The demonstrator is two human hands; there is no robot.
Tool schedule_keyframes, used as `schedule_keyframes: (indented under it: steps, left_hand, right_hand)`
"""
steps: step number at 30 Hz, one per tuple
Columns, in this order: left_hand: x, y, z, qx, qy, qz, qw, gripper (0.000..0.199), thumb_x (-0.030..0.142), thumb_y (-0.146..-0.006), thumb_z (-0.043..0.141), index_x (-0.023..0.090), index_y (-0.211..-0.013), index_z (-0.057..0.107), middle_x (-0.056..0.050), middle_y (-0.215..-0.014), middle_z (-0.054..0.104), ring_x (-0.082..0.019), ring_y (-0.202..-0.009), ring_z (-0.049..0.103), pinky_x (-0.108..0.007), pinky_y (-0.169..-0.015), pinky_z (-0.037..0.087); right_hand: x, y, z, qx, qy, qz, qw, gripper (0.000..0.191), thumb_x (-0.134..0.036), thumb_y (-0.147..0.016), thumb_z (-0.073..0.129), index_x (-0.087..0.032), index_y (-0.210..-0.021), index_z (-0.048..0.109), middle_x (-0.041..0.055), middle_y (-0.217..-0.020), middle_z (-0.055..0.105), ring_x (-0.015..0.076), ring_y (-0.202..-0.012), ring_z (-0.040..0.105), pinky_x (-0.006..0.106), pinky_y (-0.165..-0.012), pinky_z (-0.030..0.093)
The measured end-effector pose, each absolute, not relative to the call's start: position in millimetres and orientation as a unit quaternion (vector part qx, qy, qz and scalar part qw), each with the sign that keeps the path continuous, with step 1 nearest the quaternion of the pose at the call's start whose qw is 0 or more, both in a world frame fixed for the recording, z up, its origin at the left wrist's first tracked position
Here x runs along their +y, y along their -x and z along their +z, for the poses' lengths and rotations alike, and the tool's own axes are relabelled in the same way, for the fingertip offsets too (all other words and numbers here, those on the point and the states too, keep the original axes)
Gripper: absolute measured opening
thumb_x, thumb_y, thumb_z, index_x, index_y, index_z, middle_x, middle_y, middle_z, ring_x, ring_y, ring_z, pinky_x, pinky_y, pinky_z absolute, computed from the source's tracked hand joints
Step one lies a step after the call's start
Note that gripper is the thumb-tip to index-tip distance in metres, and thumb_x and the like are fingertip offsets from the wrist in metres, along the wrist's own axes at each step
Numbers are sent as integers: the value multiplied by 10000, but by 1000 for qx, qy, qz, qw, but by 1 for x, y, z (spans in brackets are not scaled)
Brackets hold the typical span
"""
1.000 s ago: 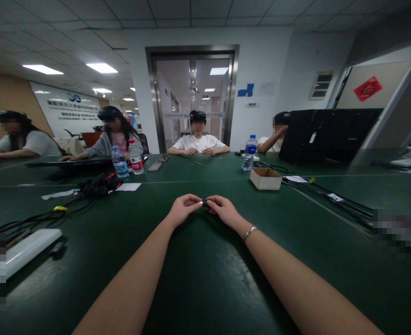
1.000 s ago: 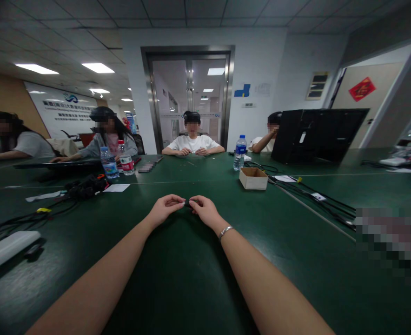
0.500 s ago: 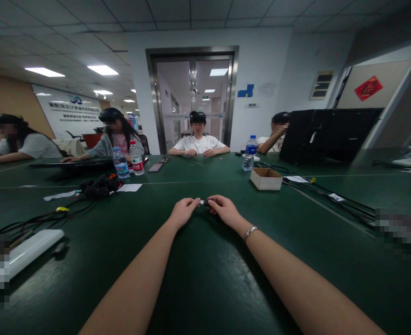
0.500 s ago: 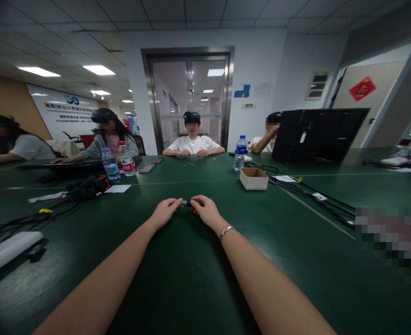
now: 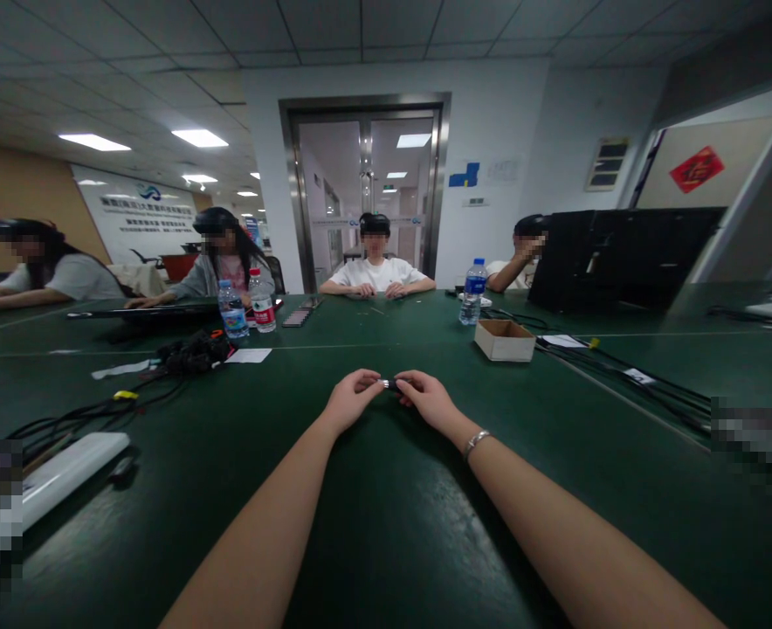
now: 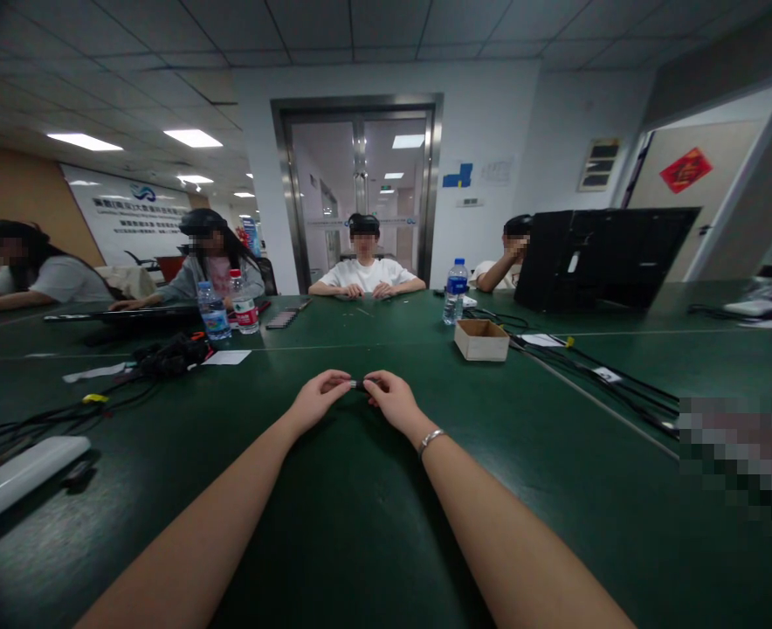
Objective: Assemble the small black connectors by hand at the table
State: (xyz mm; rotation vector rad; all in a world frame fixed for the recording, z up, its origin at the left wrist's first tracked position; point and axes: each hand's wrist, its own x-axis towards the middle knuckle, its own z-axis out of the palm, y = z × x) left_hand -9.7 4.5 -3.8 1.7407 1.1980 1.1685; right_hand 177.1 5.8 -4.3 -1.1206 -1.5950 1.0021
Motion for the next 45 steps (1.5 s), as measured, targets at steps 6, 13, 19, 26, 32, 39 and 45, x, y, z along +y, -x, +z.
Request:
schedule_keyframes:
  steps: [6,13,19,26,32,39,45]
  left_hand:
    - [-1,10,5,538,-701,383,271,474,583,-807,459,183,-729,702,-79,-889,636,-226,-845,586,-327,-793,441]
    - [6,12,-5,475,-678,435,354,261,405,-733,649,191,-883,668,-60,-963,654,-199,-909,607,-323,-848,466]
    - [8,11,-7,442,-676,458,371,287,259,-676,717,195,-947,647,-66,-1003,651,-197,-950,605,-341,-888,466]
    - [3,11,2,529,-691,404,283,384,534,-786,535,191,-772,709,-76,-902,636,-237,-910,587,-347,-861,441]
    - [8,14,-7,474,-692,432,331,243,394,-736,648,203,-882,682,-63,-1001,630,-210,-947,599,-337,-880,458]
    - [9,13,-6,470,-673,451,351,330,402,-711,683,195,-966,658,-79,-1031,651,-215,-969,593,-336,-888,450]
    - [1,11,3,531,-703,381,280,395,526,-799,517,190,-748,720,-89,-961,634,-255,-964,579,-357,-891,427]
  right_hand:
    - [5,-177,-5,-655,454,401,452,201,-245,-827,588,-148,-999,627,17,-745,649,97,-627,599,225,-596,494]
    - [5,-177,-4,-651,452,406,455,180,-236,-821,595,-151,-977,628,20,-758,656,92,-614,599,221,-587,497]
    - [6,-177,-6,-651,450,409,454,184,-227,-828,582,-141,-986,625,5,-708,634,90,-600,591,214,-579,486]
    - [7,-176,-7,-656,449,401,455,186,-230,-819,595,-150,-984,627,-1,-694,630,91,-594,591,215,-573,488]
    - [6,-177,-6,-659,448,401,452,190,-237,-819,594,-151,-985,625,3,-700,631,93,-598,583,221,-573,484]
    - [5,-177,-5,-661,447,400,451,188,-227,-829,578,-149,-995,621,-1,-705,623,89,-606,585,221,-587,481]
    - [2,-176,-2,-656,451,405,450,199,-221,-817,595,-146,-999,618,-13,-681,604,83,-588,570,214,-577,476]
